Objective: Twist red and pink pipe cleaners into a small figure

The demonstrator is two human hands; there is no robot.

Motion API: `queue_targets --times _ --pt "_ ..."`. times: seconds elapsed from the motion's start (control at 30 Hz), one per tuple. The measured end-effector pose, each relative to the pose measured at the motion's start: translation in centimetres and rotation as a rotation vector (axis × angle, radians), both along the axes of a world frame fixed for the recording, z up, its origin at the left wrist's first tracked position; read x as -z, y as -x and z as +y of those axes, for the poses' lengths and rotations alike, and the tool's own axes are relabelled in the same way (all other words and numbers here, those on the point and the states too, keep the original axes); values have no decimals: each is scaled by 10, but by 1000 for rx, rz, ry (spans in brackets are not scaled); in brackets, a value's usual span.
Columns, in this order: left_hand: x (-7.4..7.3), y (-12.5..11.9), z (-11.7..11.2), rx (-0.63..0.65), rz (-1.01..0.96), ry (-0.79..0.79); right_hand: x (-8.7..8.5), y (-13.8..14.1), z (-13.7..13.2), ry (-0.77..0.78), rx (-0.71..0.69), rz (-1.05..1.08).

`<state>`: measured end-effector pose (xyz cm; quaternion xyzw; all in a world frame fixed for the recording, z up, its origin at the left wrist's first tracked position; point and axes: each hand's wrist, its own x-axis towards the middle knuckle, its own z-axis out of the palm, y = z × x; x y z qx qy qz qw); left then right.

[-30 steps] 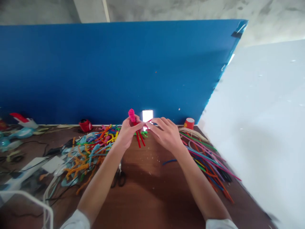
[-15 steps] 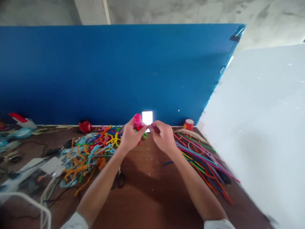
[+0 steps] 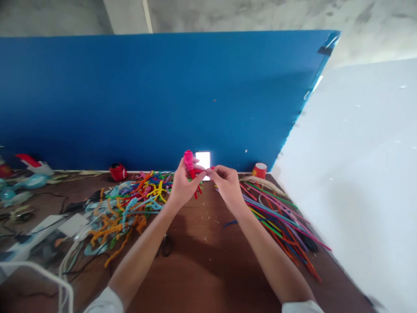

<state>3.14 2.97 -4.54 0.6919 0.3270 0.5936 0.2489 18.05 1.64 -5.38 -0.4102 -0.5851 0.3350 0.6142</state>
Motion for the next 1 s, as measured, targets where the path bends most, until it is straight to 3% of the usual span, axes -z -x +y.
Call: queue_targets --times 0.17,0.37,0.57,0.83,0.9,1.0 --pt "3 2 6 18 -156 124 -4 0 -2 -165 114 -293" --pt "1 8 14 183 -310 497 -3 -11 -1 -523 288 -817" --pt "-2 11 10 232 -271 497 -5 -18 -1 -688 299 -1022" --pt "4 8 12 184 -215 455 -8 -15 -5 -612 304 -1231" --pt "5 7 12 202 -197 437 -8 -14 -5 -541 281 -1170" --pt "2 8 9 218 -163 351 -10 -12 -4 -369 119 -881"
